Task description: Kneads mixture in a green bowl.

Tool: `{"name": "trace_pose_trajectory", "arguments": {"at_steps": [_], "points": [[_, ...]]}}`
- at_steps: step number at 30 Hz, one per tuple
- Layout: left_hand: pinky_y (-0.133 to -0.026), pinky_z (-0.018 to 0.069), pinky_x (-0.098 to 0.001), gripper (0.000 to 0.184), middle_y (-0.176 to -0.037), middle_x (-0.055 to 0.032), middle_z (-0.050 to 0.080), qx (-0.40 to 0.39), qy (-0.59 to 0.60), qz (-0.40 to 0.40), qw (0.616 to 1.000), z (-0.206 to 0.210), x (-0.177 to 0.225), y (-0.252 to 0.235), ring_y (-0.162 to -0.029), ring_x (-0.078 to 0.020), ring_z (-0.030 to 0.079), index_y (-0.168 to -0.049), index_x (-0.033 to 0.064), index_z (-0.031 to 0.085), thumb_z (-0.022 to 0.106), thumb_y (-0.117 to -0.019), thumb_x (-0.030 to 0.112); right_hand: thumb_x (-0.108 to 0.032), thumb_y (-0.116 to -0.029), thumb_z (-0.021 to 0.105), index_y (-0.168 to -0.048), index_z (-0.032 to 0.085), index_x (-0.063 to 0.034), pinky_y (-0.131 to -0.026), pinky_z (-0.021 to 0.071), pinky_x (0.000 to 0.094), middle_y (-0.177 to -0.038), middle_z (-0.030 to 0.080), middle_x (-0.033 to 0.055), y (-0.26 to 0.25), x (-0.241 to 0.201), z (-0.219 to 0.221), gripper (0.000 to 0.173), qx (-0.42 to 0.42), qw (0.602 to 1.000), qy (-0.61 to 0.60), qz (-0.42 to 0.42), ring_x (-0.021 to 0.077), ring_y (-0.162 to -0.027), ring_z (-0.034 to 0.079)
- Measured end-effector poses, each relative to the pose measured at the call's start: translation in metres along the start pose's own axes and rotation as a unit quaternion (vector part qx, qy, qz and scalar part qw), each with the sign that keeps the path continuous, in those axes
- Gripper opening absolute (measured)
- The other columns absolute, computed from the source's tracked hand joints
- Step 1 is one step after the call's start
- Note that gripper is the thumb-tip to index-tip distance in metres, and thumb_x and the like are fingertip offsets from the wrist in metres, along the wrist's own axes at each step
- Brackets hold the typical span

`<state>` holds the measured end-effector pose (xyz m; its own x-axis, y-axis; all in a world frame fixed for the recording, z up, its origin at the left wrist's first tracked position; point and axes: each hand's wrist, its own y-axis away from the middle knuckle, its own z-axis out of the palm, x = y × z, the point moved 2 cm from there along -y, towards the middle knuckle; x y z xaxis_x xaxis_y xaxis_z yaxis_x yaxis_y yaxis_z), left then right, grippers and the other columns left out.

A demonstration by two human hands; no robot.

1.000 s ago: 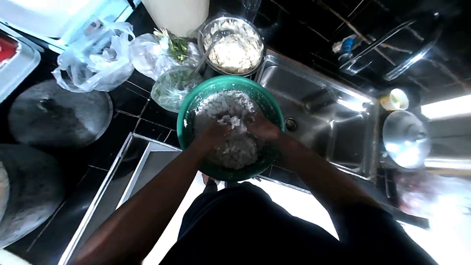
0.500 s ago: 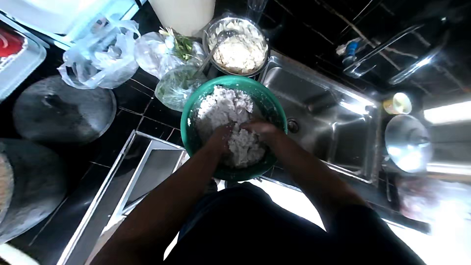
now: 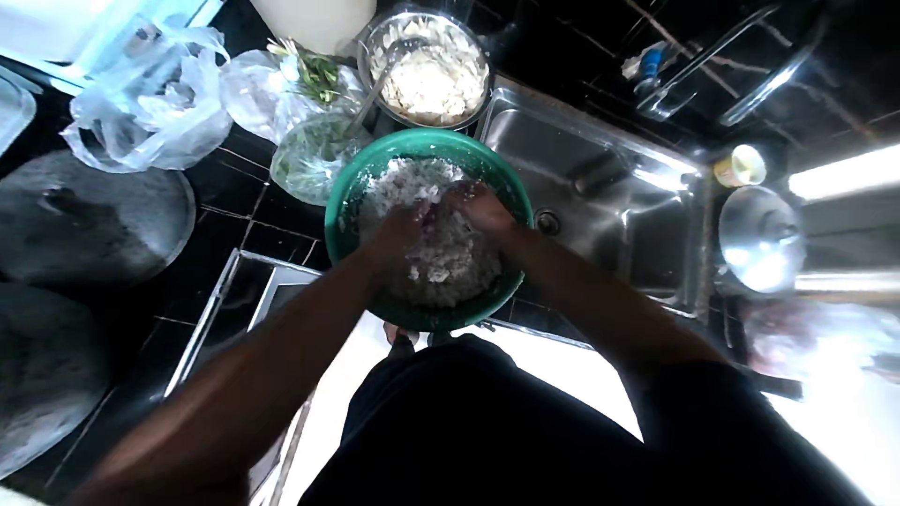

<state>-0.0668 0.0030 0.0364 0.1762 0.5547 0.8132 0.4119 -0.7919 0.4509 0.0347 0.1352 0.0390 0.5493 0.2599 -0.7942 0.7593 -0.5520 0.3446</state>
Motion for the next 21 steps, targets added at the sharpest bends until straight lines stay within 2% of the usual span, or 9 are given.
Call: {"name": "trace_pose_trajectory", "arguments": {"at_steps": [2, 4, 7, 8, 10, 12, 14, 18, 21], "points": [[-0.108, 0.0457, -0.0482, 0.037, -0.141, -0.0173, 0.058, -0.025, -0.003, -0.011, 1.000, -0.021, -0.008, 0.011, -0.127, -0.0271, 0.057, -0.145, 0.0055, 0.053, 0.041, -0.1109, 0.015, -0.017, -0.1026, 0.062, -0.134, 0.058, 0.0037, -0.105, 0.0476, 0.0453, -0.131, 0.062, 0.0226, 0.004, -0.008, -0.023, 0.038, -0.096, 0.993, 0.063, -0.026, 0.0286, -0.119, 0.061], [-0.100, 0.0507, -0.0567, 0.053, -0.132, -0.0211, 0.062, -0.036, -0.137, -0.001, 0.990, -0.034, -0.017, 0.022, -0.119, -0.0367, 0.063, -0.144, 0.0092, 0.053, 0.062, -0.0951, -0.009, -0.022, -0.0992, 0.068, -0.146, 0.053, -0.0025, -0.112, 0.0418, 0.0536, -0.148, 0.050, 0.0248, 0.007, -0.003, -0.037, 0.053, -0.198, 0.958, 0.207, -0.018, 0.0364, -0.134, 0.053], [-0.104, 0.0498, -0.0566, 0.068, -0.135, -0.0240, 0.061, -0.060, -0.193, -0.001, 0.979, -0.012, -0.065, 0.024, -0.122, -0.0388, 0.062, -0.149, 0.0040, 0.048, 0.079, -0.0877, 0.003, -0.028, -0.0952, 0.075, -0.159, 0.037, -0.0115, -0.103, 0.0442, 0.0646, -0.145, 0.052, 0.0279, 0.012, 0.028, -0.023, 0.076, -0.279, 0.912, 0.293, 0.060, 0.0456, -0.127, 0.056], [-0.108, 0.0471, -0.0546, 0.068, -0.137, -0.0239, 0.060, -0.082, -0.193, -0.008, 0.978, 0.004, -0.070, 0.024, -0.127, -0.0375, 0.059, -0.147, 0.0015, 0.050, 0.081, -0.0868, 0.010, -0.027, -0.0937, 0.077, -0.161, 0.030, -0.0119, -0.107, 0.0416, 0.0655, -0.147, 0.051, 0.0275, 0.012, 0.037, -0.011, 0.084, -0.286, 0.916, 0.271, 0.075, 0.0458, -0.132, 0.053], [-0.115, 0.0409, -0.0476, 0.063, -0.144, -0.0232, 0.055, -0.124, -0.142, -0.051, 0.981, 0.034, -0.047, 0.022, -0.135, -0.0327, 0.053, -0.148, -0.0016, 0.048, 0.075, -0.0923, 0.011, -0.025, -0.0890, 0.082, -0.161, 0.028, -0.0083, -0.111, 0.0396, 0.0632, -0.148, 0.050, 0.0274, 0.012, 0.043, 0.009, 0.091, -0.263, 0.942, 0.196, 0.073, 0.0437, -0.135, 0.051], [-0.113, 0.0425, -0.0401, 0.049, -0.151, -0.0196, 0.049, -0.095, 0.061, -0.133, 0.985, 0.054, -0.032, 0.013, -0.137, -0.0260, 0.051, -0.155, 0.0027, 0.037, 0.049, -0.1074, 0.006, -0.015, -0.0864, 0.083, -0.158, 0.031, -0.0027, -0.110, 0.0420, 0.0578, -0.146, 0.051, 0.0281, 0.012, 0.042, 0.017, 0.089, -0.219, 0.967, 0.096, 0.092, 0.0406, -0.133, 0.052], [-0.108, 0.0454, -0.0431, 0.042, -0.148, -0.0198, 0.051, -0.046, 0.172, -0.182, 0.967, 0.059, -0.025, 0.006, -0.132, -0.0276, 0.054, -0.152, 0.0033, 0.041, 0.037, -0.1130, 0.019, -0.005, -0.0860, 0.079, -0.164, 0.024, -0.0133, -0.110, 0.0425, 0.0578, -0.155, 0.043, 0.0251, 0.010, 0.041, 0.011, 0.096, -0.177, 0.978, 0.003, 0.109, 0.0396, -0.138, 0.049], [-0.115, 0.0388, -0.0521, 0.040, -0.148, -0.0276, 0.050, -0.039, 0.001, -0.125, 0.991, 0.042, -0.003, 0.007, -0.137, -0.0387, 0.049, -0.149, -0.0047, 0.044, 0.042, -0.1101, 0.007, -0.002, -0.0949, 0.065, -0.158, 0.036, -0.0084, -0.106, 0.0482, 0.0474, -0.153, 0.047, 0.0215, 0.009, 0.040, -0.006, 0.070, -0.119, 0.987, -0.095, 0.056, 0.0302, -0.132, 0.054], [-0.097, 0.0508, -0.0409, 0.034, -0.128, -0.0213, 0.061, 0.032, 0.087, -0.077, 0.993, 0.041, 0.000, 0.007, -0.111, -0.0249, 0.061, -0.140, -0.0031, 0.050, 0.048, -0.1086, 0.010, -0.007, -0.0986, 0.064, -0.152, 0.044, -0.0055, -0.102, 0.0509, 0.0459, -0.144, 0.054, 0.0218, 0.008, 0.036, -0.008, 0.057, -0.046, 0.993, -0.090, 0.061, 0.0288, -0.123, 0.059]]}}
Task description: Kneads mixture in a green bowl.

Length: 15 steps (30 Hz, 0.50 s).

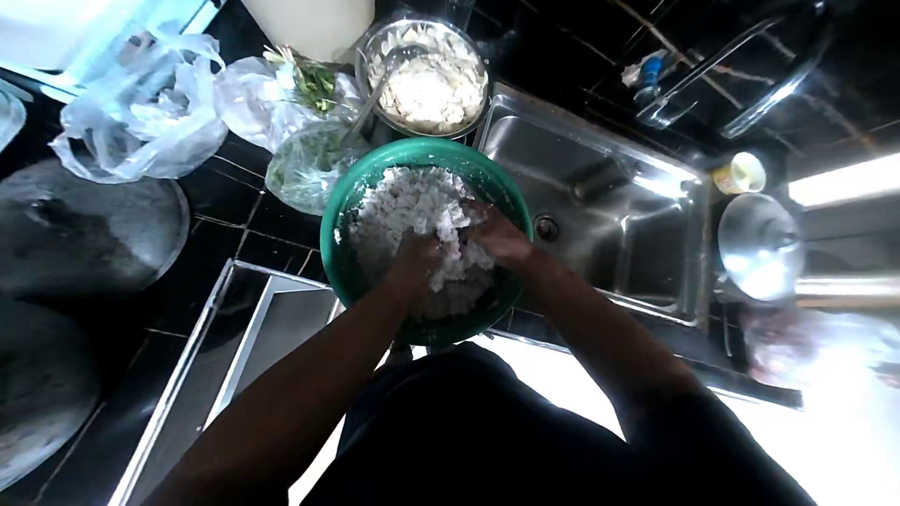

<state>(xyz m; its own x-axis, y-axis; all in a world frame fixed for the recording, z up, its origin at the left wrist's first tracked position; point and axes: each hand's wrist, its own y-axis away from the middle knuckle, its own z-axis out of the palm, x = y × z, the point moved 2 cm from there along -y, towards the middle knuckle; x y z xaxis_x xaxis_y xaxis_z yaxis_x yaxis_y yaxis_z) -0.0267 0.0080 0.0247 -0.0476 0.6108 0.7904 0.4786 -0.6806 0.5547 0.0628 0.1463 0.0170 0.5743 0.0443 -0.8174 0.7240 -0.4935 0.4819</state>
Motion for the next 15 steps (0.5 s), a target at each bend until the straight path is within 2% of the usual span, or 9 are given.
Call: {"name": "trace_pose_trajectory", "arguments": {"at_steps": [1, 3, 4, 7, 8, 9, 11, 13, 15], "points": [[-0.095, 0.0518, -0.0377, 0.033, -0.124, -0.0190, 0.062, 0.019, 0.038, 0.020, 0.999, 0.002, 0.002, -0.001, -0.108, -0.0210, 0.061, -0.138, -0.0025, 0.051, 0.049, -0.1087, 0.012, -0.011, -0.0996, 0.064, -0.150, 0.045, -0.0035, -0.102, 0.0513, 0.0455, -0.139, 0.057, 0.0220, 0.002, -0.002, 0.003, 0.054, 0.026, 0.999, -0.004, 0.019, 0.0285, -0.120, 0.061], [-0.101, 0.0501, -0.0472, 0.034, -0.126, -0.0254, 0.063, 0.042, 0.019, 0.078, 0.996, 0.005, -0.001, -0.006, -0.115, -0.0312, 0.062, -0.135, -0.0063, 0.055, 0.046, -0.1102, 0.015, -0.022, -0.1035, 0.061, -0.145, 0.046, 0.0004, -0.101, 0.0509, 0.0471, -0.132, 0.060, 0.0234, 0.002, -0.005, 0.014, 0.050, 0.067, 0.996, 0.002, 0.055, 0.0297, -0.117, 0.062], [-0.099, 0.0499, -0.0502, 0.035, -0.124, -0.0268, 0.062, 0.057, 0.021, 0.075, 0.995, 0.007, -0.001, -0.010, -0.113, -0.0339, 0.062, -0.131, -0.0068, 0.056, 0.043, -0.1114, 0.019, -0.025, -0.1066, 0.056, -0.143, 0.047, 0.0027, -0.103, 0.0495, 0.0478, -0.131, 0.060, 0.0246, 0.001, -0.005, 0.019, 0.046, 0.074, 0.995, 0.026, 0.059, 0.0314, -0.119, 0.061], [-0.097, 0.0504, -0.0508, 0.046, -0.116, -0.0278, 0.064, 0.052, 0.008, 0.051, 0.997, 0.003, -0.002, -0.013, -0.106, -0.0346, 0.064, -0.126, -0.0098, 0.058, 0.040, -0.1126, 0.031, -0.009, -0.1093, 0.043, -0.143, 0.052, 0.0067, -0.114, 0.0391, 0.0526, -0.142, 0.054, 0.0322, 0.004, -0.011, 0.028, 0.038, 0.052, 0.985, 0.166, -0.004, 0.0435, -0.136, 0.050], [-0.093, 0.0509, -0.0524, 0.050, -0.112, -0.0271, 0.064, 0.020, -0.024, 0.034, 0.999, -0.004, -0.002, -0.011, -0.102, -0.0349, 0.064, -0.124, -0.0088, 0.058, 0.039, -0.1125, 0.035, -0.013, -0.1102, 0.043, -0.140, 0.054, 0.0071, -0.112, 0.0398, 0.0507, -0.140, 0.055, 0.0308, 0.005, -0.012, 0.026, 0.037, 0.058, 0.987, 0.147, -0.010, 0.0410, -0.133, 0.051], [-0.089, 0.0503, -0.0537, 0.049, -0.106, -0.0252, 0.064, -0.014, -0.064, 0.016, 0.998, -0.011, 0.002, -0.009, -0.096, -0.0343, 0.063, -0.119, -0.0082, 0.061, 0.041, -0.1119, 0.036, -0.015, -0.1099, 0.045, -0.139, 0.055, 0.0082, -0.112, 0.0407, 0.0502, -0.140, 0.056, 0.0308, 0.007, -0.016, 0.022, 0.038, 0.046, 0.988, 0.144, -0.013, 0.0404, -0.132, 0.053], [-0.091, 0.0516, -0.0584, 0.038, -0.108, -0.0224, 0.068, -0.060, -0.161, 0.010, 0.985, -0.028, 0.008, -0.004, -0.099, -0.0351, 0.067, -0.120, -0.0025, 0.066, 0.053, -0.1083, 0.031, -0.022, -0.1067, 0.056, -0.139, 0.052, 0.0066, -0.109, 0.0440, 0.0507, -0.137, 0.057, 0.0281, 0.011, -0.029, 0.001, 0.044, -0.044, 0.985, 0.167, 0.022, 0.0366, -0.127, 0.057], [-0.091, 0.0525, -0.0637, 0.036, -0.107, -0.0221, 0.071, -0.024, -0.239, 0.048, 0.970, -0.044, 0.007, -0.003, -0.102, -0.0389, 0.069, -0.117, 0.0008, 0.070, 0.065, -0.1020, 0.033, -0.018, -0.0991, 0.068, -0.135, 0.057, 0.0054, -0.105, 0.0475, 0.0515, -0.129, 0.062, 0.0255, 0.009, -0.038, -0.019, 0.045, -0.131, 0.959, 0.250, -0.013, 0.0342, -0.120, 0.061], [-0.101, 0.0461, -0.0672, 0.037, -0.118, -0.0268, 0.068, 0.049, -0.262, 0.084, 0.960, -0.053, 0.012, -0.008, -0.117, -0.0454, 0.063, -0.124, 0.0018, 0.068, 0.065, -0.1016, 0.031, -0.018, -0.0922, 0.077, -0.135, 0.060, 0.0013, -0.108, 0.0455, 0.0541, -0.132, 0.063, 0.0239, -0.001, -0.036, -0.029, 0.050, -0.108, 0.944, 0.302, -0.073, 0.0352, -0.124, 0.060]]}}
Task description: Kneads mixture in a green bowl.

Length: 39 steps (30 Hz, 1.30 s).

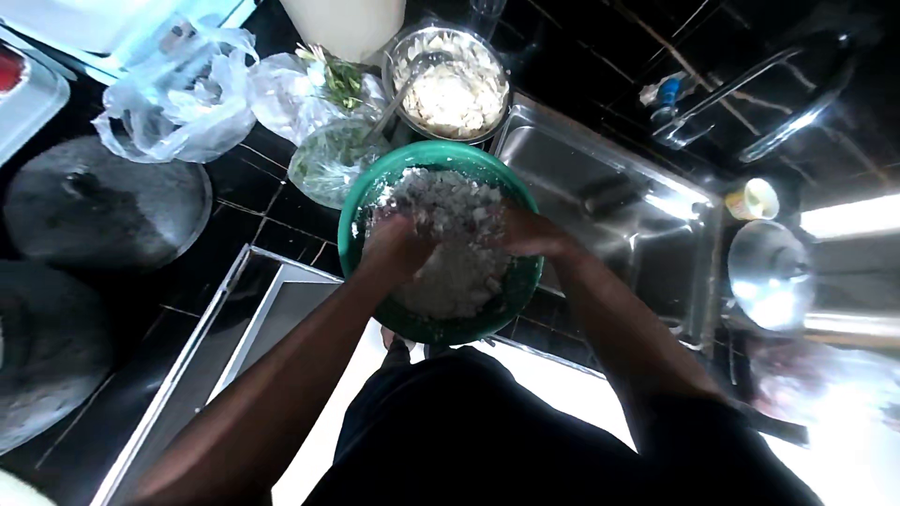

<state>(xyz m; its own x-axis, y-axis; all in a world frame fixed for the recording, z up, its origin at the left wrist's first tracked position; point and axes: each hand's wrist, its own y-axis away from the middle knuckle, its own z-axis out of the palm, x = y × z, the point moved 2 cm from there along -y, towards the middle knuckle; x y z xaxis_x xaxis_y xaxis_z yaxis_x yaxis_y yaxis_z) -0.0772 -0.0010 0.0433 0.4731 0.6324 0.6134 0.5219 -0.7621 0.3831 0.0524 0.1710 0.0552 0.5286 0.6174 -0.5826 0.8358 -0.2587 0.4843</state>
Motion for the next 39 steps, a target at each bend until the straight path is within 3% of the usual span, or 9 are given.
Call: {"name": "trace_pose_trajectory", "arguments": {"at_steps": [4, 9, 15, 21, 24, 26, 31, 35, 39], "points": [[-0.113, 0.0397, -0.0587, 0.044, -0.136, -0.0278, 0.060, 0.122, 0.154, -0.058, 0.979, 0.027, -0.001, -0.038, -0.132, -0.0417, 0.055, -0.140, -0.0002, 0.057, 0.047, -0.1104, 0.030, -0.022, -0.0989, 0.068, -0.147, 0.052, -0.0044, -0.115, 0.0411, 0.0499, -0.148, 0.054, 0.0205, -0.051, 0.016, 0.024, 0.054, 0.146, 0.980, -0.135, 0.006, 0.0311, -0.137, 0.052], [-0.116, 0.0367, -0.0574, 0.044, -0.139, -0.0264, 0.059, 0.231, 0.277, -0.039, 0.932, 0.069, 0.025, -0.042, -0.135, -0.0390, 0.052, -0.144, 0.0001, 0.054, 0.039, -0.1111, 0.026, -0.009, -0.1064, 0.047, -0.130, 0.057, -0.0021, -0.086, 0.0525, 0.0214, -0.111, 0.065, 0.0037, -0.052, -0.003, 0.074, 0.026, 0.174, 0.844, -0.507, -0.005, 0.0042, -0.096, 0.061], [-0.103, 0.0482, -0.0631, 0.049, -0.132, -0.0245, 0.065, 0.189, 0.196, 0.068, 0.960, 0.063, 0.032, -0.029, -0.122, -0.0450, 0.062, -0.142, 0.0061, 0.058, 0.062, -0.0940, -0.003, -0.014, -0.1070, 0.050, -0.133, 0.056, -0.0028, -0.083, 0.0540, 0.0341, -0.112, 0.064, 0.0115, -0.028, 0.025, 0.079, 0.029, 0.181, 0.903, -0.383, 0.078, 0.0149, -0.094, 0.061], [-0.115, 0.0406, -0.0517, 0.043, -0.139, -0.0321, 0.058, 0.116, 0.215, 0.004, 0.970, 0.049, 0.034, -0.021, -0.133, -0.0422, 0.055, -0.143, -0.0112, 0.049, 0.051, -0.1064, 0.010, -0.013, -0.1096, 0.045, -0.139, 0.053, 0.0033, -0.099, 0.0501, 0.0428, -0.129, 0.061, 0.0231, -0.016, 0.010, 0.075, 0.034, 0.175, 0.945, -0.250, 0.118, 0.0269, -0.114, 0.061], [-0.099, 0.0510, -0.0539, 0.036, -0.119, -0.0301, 0.065, 0.091, 0.264, 0.008, 0.960, 0.045, 0.025, 0.003, -0.111, -0.0399, 0.065, -0.128, -0.0100, 0.059, 0.047, -0.1102, 0.019, -0.015, -0.1110, 0.041, -0.136, 0.054, 0.0032, -0.093, 0.0506, 0.0393, -0.122, 0.062, 0.0206, -0.012, -0.006, 0.071, 0.034, 0.180, 0.942, -0.243, 0.148, 0.0238, -0.106, 0.061], [-0.097, 0.0517, -0.0550, 0.041, -0.118, -0.0278, 0.065, 0.041, 0.284, -0.032, 0.958, 0.040, 0.014, 0.017, -0.107, -0.0383, 0.066, -0.128, -0.0084, 0.060, 0.046, -0.1111, 0.027, -0.007, -0.1099, 0.041, -0.145, 0.048, 0.0091, -0.112, 0.0416, 0.0454, -0.142, 0.054, 0.0290, -0.005, -0.021, 0.050, 0.039, 0.045, 0.992, -0.052, 0.106, 0.0341, -0.131, 0.055], [-0.121, 0.0330, -0.0458, 0.046, -0.158, -0.0271, 0.037, 0.055, 0.379, -0.087, 0.920, 0.031, -0.014, 0.072, -0.147, -0.0325, 0.039, -0.153, -0.0034, 0.040, 0.041, -0.1113, 0.017, -0.012, -0.0991, 0.067, -0.131, 0.062, 0.0061, -0.109, 0.0434, 0.0565, -0.136, 0.059, 0.0278, -0.017, -0.051, -0.003, 0.037, -0.141, 0.973, 0.181, -0.026, 0.0412, -0.128, 0.056], [-0.084, 0.0519, -0.0319, 0.037, -0.114, -0.0118, 0.061, 0.157, 0.553, -0.256, 0.777, 0.043, -0.021, 0.064, -0.098, -0.0143, 0.060, -0.136, 0.0012, 0.053, 0.034, -0.1136, 0.024, -0.013, -0.0915, 0.074, -0.147, 0.055, -0.0063, -0.119, 0.0345, 0.0566, -0.156, 0.047, 0.0192, -0.095, -0.048, -0.006, 0.059, -0.061, 0.964, 0.202, -0.161, 0.0368, -0.144, 0.044], [-0.112, 0.0414, -0.0537, 0.044, -0.144, -0.0299, 0.052, 0.123, 0.451, -0.289, 0.836, 0.060, -0.025, 0.022, -0.135, -0.0393, 0.051, -0.144, -0.0088, 0.046, 0.029, -0.1141, 0.019, -0.005, -0.0976, 0.066, -0.146, 0.054, -0.0056, -0.113, 0.0425, 0.0444, -0.146, 0.057, 0.0178, -0.128, -0.044, 0.021, 0.050, -0.088, 0.994, -0.043, -0.050, 0.0264, -0.133, 0.055]]}}
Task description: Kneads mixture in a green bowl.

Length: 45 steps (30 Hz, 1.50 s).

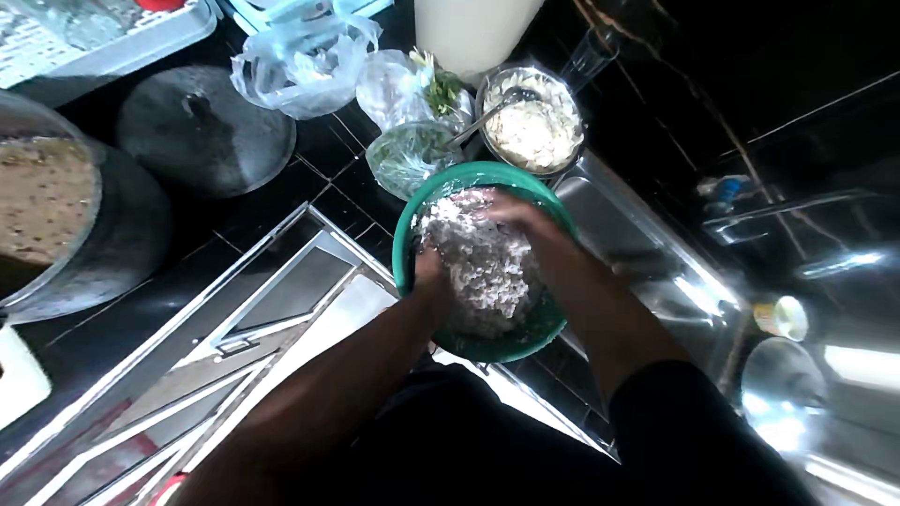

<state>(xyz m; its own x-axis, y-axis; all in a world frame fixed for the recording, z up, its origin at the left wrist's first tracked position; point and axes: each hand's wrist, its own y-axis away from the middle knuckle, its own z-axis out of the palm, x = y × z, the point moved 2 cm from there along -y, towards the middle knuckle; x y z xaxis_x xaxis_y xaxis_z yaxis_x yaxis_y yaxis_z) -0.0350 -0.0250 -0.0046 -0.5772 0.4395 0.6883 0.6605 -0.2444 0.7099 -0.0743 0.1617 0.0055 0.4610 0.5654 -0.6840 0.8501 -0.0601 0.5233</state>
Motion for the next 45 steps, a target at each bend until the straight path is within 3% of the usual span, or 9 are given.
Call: {"name": "trace_pose_trajectory", "arguments": {"at_steps": [3, 6, 13, 18, 21, 28, 32, 37, 45], "points": [[-0.089, 0.0504, -0.0542, 0.068, -0.124, -0.0243, 0.061, 0.020, 0.185, -0.050, 0.981, 0.022, 0.006, -0.032, -0.107, -0.0343, 0.060, -0.136, -0.0005, 0.055, 0.031, -0.1086, 0.057, -0.020, -0.1026, 0.061, -0.152, 0.045, -0.0056, -0.109, 0.0443, 0.0467, -0.147, 0.053, 0.0206, 0.012, 0.023, 0.019, 0.054, 0.030, 0.990, -0.115, 0.075, 0.0292, -0.132, 0.054], [-0.080, 0.0506, -0.0460, 0.043, -0.114, -0.0203, 0.060, -0.042, 0.115, -0.004, 0.992, 0.020, 0.014, -0.024, -0.094, -0.0282, 0.058, -0.130, -0.0007, 0.057, 0.043, -0.1106, 0.035, -0.025, -0.1085, 0.051, -0.152, 0.042, -0.0015, -0.109, 0.0432, 0.0482, -0.146, 0.052, 0.0243, 0.053, 0.013, 0.017, 0.051, 0.042, 0.993, -0.048, 0.099, 0.0321, -0.129, 0.054], [-0.117, 0.0308, -0.0599, 0.043, -0.144, -0.0376, 0.049, -0.131, -0.451, 0.246, 0.848, 0.027, 0.035, 0.005, -0.139, -0.0538, 0.043, -0.140, -0.0148, 0.050, 0.057, -0.0985, -0.007, -0.029, -0.1076, 0.054, -0.150, 0.041, 0.0065, -0.116, 0.0368, 0.0547, -0.151, 0.047, 0.0289, 0.098, 0.017, 0.020, 0.056, 0.138, 0.975, -0.007, 0.172, 0.0403, -0.141, 0.046], [-0.099, 0.0491, -0.0567, 0.045, -0.124, -0.0316, 0.061, -0.106, -0.191, 0.159, 0.963, 0.028, 0.047, 0.002, -0.113, -0.0414, 0.063, -0.135, -0.0087, 0.053, 0.041, -0.1126, 0.028, -0.017, -0.1119, 0.039, -0.145, 0.051, 0.0036, -0.113, 0.0394, 0.0542, -0.143, 0.054, 0.0287, 0.103, 0.019, 0.033, 0.041, 0.211, 0.970, 0.013, 0.117, 0.0422, -0.136, 0.050], [-0.092, 0.0532, -0.0539, 0.041, -0.122, -0.0267, 0.063, -0.156, -0.209, 0.165, 0.951, 0.008, 0.045, -0.005, -0.105, -0.0353, 0.065, -0.135, -0.0038, 0.055, 0.047, -0.1108, 0.028, -0.024, -0.1064, 0.056, -0.133, 0.058, 0.0017, -0.095, 0.0503, 0.0434, -0.122, 0.064, 0.0197, 0.108, 0.022, 0.021, 0.037, 0.241, 0.953, -0.148, 0.109, 0.0257, -0.108, 0.062], [-0.107, 0.0481, -0.0434, 0.049, -0.135, -0.0199, 0.061, -0.236, -0.418, 0.225, 0.848, -0.026, -0.012, 0.009, -0.126, -0.0294, 0.059, -0.140, -0.0033, 0.053, 0.070, -0.0951, 0.005, -0.023, -0.0847, 0.086, -0.162, 0.029, -0.0174, -0.112, 0.0378, 0.0642, -0.156, 0.041, 0.0273, 0.137, 0.045, 0.037, 0.096, -0.052, 0.985, 0.090, 0.134, 0.0461, -0.140, 0.044], [-0.116, 0.0396, -0.0507, 0.067, -0.158, -0.0220, 0.041, -0.234, -0.387, 0.090, 0.887, 0.023, -0.012, 0.012, -0.144, -0.0350, 0.045, -0.159, 0.0041, 0.032, 0.063, -0.0995, 0.001, -0.018, -0.0891, 0.080, -0.144, 0.047, 0.0068, -0.107, 0.0438, 0.0584, -0.139, 0.055, 0.0305, 0.124, 0.040, 0.061, 0.068, 0.017, 0.982, -0.057, 0.181, 0.0418, -0.128, 0.055], [-0.113, 0.0405, -0.0555, 0.052, -0.148, -0.0276, 0.051, -0.215, -0.434, 0.122, 0.866, 0.029, 0.005, 0.006, -0.137, -0.0427, 0.050, -0.150, -0.0032, 0.043, 0.059, -0.1001, -0.003, -0.007, -0.0957, 0.068, -0.161, 0.030, -0.0110, -0.110, 0.0448, 0.0535, -0.154, 0.045, 0.0230, 0.117, 0.050, 0.054, 0.076, 0.111, 0.969, -0.179, 0.126, 0.0355, -0.136, 0.051], [-0.116, 0.0366, -0.0497, 0.040, -0.147, -0.0324, 0.048, -0.184, -0.365, 0.195, 0.891, 0.028, 0.025, 0.019, -0.139, -0.0418, 0.047, -0.145, -0.0139, 0.042, 0.043, -0.1054, -0.006, -0.023, -0.1053, 0.058, -0.139, 0.050, 0.0056, -0.104, 0.0481, 0.0502, -0.132, 0.060, 0.0260, 0.109, 0.024, 0.053, 0.045, 0.255, 0.931, -0.202, 0.165, 0.0337, -0.121, 0.060]]}}
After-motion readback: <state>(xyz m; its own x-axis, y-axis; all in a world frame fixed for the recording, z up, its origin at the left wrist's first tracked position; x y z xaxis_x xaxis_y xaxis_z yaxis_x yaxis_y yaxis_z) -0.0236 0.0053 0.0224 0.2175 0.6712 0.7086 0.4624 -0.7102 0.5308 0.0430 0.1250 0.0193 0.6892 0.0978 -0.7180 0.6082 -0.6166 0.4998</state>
